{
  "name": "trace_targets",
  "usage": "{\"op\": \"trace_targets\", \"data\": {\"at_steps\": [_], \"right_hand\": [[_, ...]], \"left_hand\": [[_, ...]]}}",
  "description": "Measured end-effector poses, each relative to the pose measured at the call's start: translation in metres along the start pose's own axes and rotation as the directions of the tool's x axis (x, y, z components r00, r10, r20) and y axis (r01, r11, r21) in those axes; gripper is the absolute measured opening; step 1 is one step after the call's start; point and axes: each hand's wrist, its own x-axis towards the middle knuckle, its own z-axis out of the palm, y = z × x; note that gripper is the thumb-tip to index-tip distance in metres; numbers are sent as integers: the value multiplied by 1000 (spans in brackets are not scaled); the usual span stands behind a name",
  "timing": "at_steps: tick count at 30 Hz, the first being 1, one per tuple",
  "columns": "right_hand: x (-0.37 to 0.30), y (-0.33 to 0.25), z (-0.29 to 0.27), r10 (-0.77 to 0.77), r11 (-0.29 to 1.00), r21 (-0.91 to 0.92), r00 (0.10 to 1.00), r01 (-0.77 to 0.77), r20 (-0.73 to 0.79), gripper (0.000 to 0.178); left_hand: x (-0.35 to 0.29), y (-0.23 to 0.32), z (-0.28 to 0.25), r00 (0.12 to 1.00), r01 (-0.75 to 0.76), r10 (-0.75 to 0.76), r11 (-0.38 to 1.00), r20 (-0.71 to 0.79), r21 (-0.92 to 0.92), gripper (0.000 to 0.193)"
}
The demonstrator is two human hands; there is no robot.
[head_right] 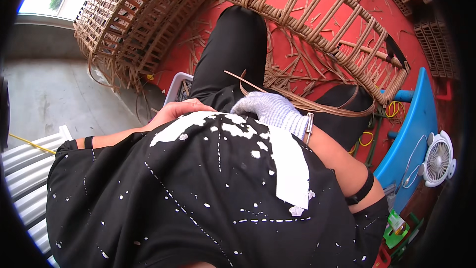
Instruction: The recorder is weaving strips of material around a furniture frame to assemble or repair a wicker-style chair.
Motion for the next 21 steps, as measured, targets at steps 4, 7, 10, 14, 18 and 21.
{"op": "trace_targets", "data": {"at_steps": [4,7,10,14,18,21], "right_hand": [[0,-8,1,82,996,30,997,-81,-13,31],[-1,-10,3,81,996,-24,996,-82,-42,28],[1,-9,7,50,997,-46,996,-54,-79,28],[-3,5,7,45,991,126,995,-34,-86,28],[-13,11,-5,-39,992,118,995,50,-95,33],[-46,22,-5,173,954,279,966,-115,-194,27]], "left_hand": [[3,-2,-3,999,18,-18,1000,47,-17,35],[2,-19,-2,1000,6,-6,997,-2,-82,34],[-3,-16,0,999,-28,27,998,-18,-53,34],[-6,-24,-3,999,0,-3,997,-36,-75,37],[-7,-38,3,958,59,-188,868,-217,-492,38],[-13,-21,-2,815,109,-428,775,-390,-623,27]]}}
